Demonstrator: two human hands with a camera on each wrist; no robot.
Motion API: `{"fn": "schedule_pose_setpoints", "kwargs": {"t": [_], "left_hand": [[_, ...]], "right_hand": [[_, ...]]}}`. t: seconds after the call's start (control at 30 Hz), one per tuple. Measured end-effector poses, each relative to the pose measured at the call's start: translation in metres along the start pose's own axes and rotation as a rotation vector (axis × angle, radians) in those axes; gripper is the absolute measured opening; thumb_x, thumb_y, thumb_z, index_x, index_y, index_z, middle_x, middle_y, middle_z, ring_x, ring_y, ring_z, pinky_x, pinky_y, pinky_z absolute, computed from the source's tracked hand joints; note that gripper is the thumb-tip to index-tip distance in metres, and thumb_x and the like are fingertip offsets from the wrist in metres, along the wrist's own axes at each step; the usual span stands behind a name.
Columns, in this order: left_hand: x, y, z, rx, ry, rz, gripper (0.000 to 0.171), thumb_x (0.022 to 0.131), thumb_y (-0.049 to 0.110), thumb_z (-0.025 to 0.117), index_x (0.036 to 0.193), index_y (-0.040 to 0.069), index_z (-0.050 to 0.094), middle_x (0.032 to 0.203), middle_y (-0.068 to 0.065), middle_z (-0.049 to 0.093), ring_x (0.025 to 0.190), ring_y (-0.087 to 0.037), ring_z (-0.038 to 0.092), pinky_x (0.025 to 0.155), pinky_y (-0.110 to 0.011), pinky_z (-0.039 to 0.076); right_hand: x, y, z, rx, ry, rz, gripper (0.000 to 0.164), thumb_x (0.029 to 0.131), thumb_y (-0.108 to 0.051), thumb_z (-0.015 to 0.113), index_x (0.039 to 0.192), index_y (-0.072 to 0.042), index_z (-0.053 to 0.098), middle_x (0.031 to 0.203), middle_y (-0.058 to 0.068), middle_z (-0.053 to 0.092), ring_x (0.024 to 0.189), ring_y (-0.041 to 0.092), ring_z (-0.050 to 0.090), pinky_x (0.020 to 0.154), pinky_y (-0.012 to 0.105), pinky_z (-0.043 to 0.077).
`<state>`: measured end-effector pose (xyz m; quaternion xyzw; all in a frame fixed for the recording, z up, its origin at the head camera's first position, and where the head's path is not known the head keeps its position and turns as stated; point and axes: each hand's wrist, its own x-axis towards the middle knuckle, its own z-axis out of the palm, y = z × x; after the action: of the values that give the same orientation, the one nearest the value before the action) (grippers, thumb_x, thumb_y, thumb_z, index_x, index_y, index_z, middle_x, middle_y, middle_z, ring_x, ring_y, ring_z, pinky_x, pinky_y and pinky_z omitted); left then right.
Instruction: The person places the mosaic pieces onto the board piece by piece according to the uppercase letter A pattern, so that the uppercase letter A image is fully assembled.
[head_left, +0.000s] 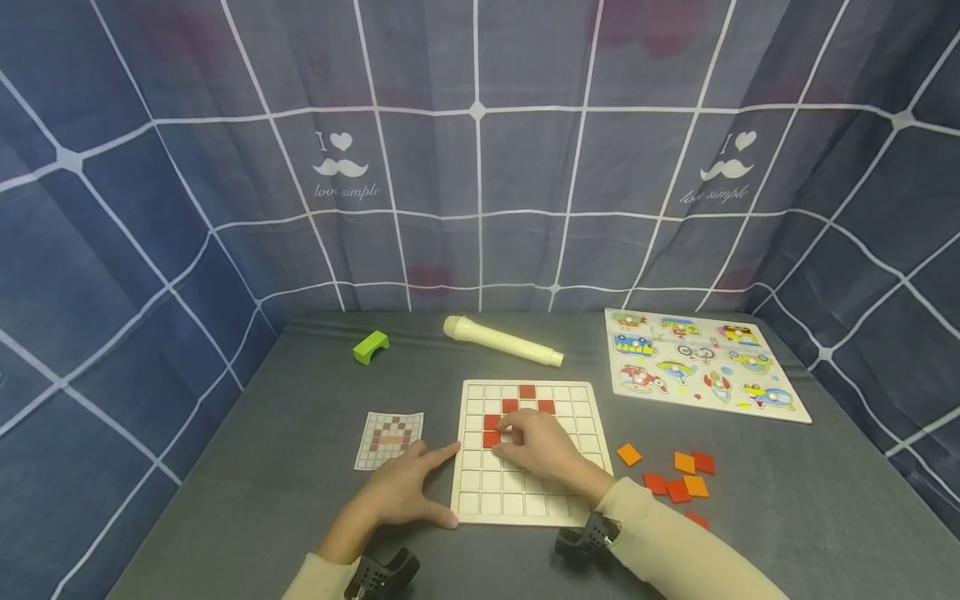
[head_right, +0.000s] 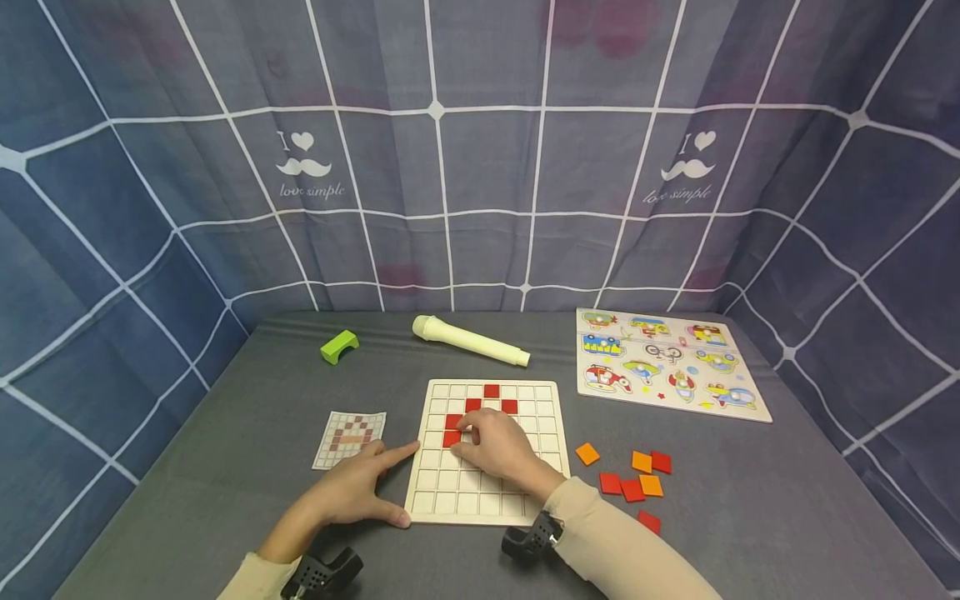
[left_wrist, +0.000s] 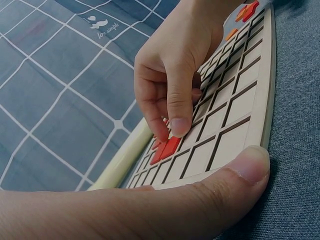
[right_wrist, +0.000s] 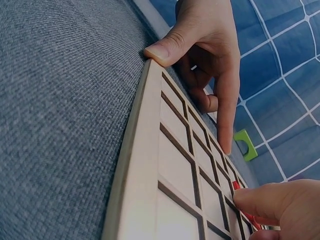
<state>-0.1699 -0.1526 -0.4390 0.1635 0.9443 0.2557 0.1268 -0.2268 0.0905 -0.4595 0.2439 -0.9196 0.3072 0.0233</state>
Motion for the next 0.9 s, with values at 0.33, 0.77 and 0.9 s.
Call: {"fn": "schedule_pose_setpoints", "kwargs": {"t": [0.33, 0.77, 0.9], "left_hand": [[0.0005, -0.0008, 0.0009, -0.001, 0.003, 0.0, 0.102, 0.056, 0.051, 0.091, 0.145, 0.022, 0.051, 0.096, -0.004, 0.049, 0.075, -0.018, 0.044, 0.064, -0.032, 0.036], [0.0002, -0.0001, 0.0006, -0.004, 0.002, -0.004, 0.102, 0.056, 0.051, 0.091, 0.145, 0.022, 0.05, 0.096, -0.004, 0.049, 0.074, -0.018, 0.044, 0.063, -0.031, 0.035], [-0.0003, -0.0006, 0.0012, -0.005, 0.002, -0.002, 0.102, 0.056, 0.052, 0.09, 0.145, 0.023, 0.05, 0.096, -0.004, 0.049, 0.074, -0.018, 0.044, 0.063, -0.031, 0.035]], "right_hand": [[0.0006, 0.0005, 0.0012, -0.006, 0.009, -0.007, 0.022, 0.083, -0.024, 0.076, 0.103, -0.015, 0.075, 0.065, -0.012, 0.05, 0.058, 0.002, 0.041, 0.056, 0.02, 0.036], [-0.0002, -0.0013, 0.0027, -0.015, 0.004, 0.006, 0.019, 0.085, -0.026, 0.075, 0.101, -0.017, 0.075, 0.084, -0.01, 0.067, 0.067, 0.002, 0.047, 0.061, 0.021, 0.04], [-0.0007, -0.0021, 0.0022, -0.018, -0.006, 0.009, 0.019, 0.085, -0.025, 0.075, 0.102, -0.017, 0.075, 0.084, -0.01, 0.066, 0.068, 0.003, 0.048, 0.061, 0.021, 0.04]]}}
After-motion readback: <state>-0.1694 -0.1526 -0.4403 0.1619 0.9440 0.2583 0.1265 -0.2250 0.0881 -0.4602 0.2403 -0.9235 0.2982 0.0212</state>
